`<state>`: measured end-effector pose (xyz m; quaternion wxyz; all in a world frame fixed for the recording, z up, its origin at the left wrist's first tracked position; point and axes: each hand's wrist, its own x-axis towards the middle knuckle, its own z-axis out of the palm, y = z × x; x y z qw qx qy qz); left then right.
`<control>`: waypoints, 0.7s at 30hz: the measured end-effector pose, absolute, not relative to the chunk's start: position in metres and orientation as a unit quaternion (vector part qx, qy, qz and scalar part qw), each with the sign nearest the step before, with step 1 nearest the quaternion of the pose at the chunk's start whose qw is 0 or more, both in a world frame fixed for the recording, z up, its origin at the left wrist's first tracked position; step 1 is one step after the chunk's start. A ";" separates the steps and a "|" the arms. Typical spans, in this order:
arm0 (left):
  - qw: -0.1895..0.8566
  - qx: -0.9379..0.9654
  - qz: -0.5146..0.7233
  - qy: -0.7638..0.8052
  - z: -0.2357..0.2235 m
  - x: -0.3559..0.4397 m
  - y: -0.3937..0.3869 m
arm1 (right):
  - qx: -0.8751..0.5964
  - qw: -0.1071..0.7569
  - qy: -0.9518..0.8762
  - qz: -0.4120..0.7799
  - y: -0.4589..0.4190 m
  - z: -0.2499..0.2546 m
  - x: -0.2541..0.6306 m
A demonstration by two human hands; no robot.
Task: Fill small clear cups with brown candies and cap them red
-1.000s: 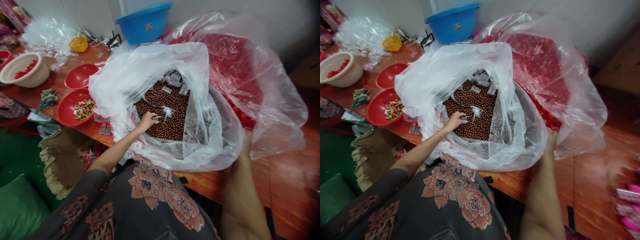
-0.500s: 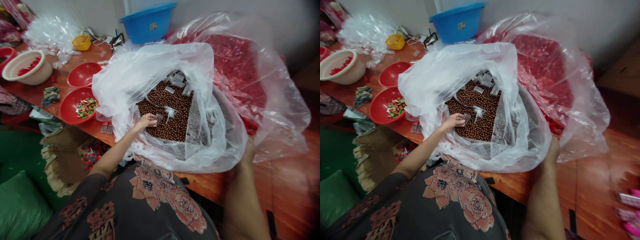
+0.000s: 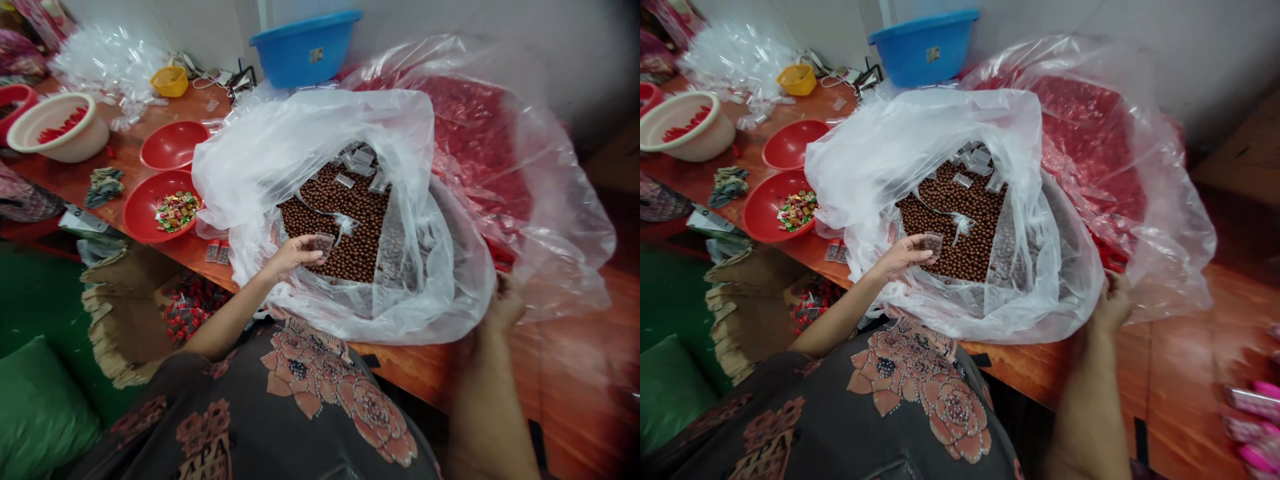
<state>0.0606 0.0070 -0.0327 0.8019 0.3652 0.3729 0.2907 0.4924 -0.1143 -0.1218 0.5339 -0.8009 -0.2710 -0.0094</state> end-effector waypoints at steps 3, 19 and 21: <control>0.807 0.362 0.284 0.371 -0.029 0.061 0.001 | -0.797 0.578 -0.176 -0.011 -0.113 -0.119 0.495; 0.840 0.356 0.230 0.339 -0.029 0.077 -0.025 | -0.484 0.786 -0.225 0.313 -0.112 0.009 0.334; 0.816 0.404 0.236 0.340 -0.027 0.079 -0.029 | -0.470 0.750 -0.213 0.414 -0.106 0.003 0.303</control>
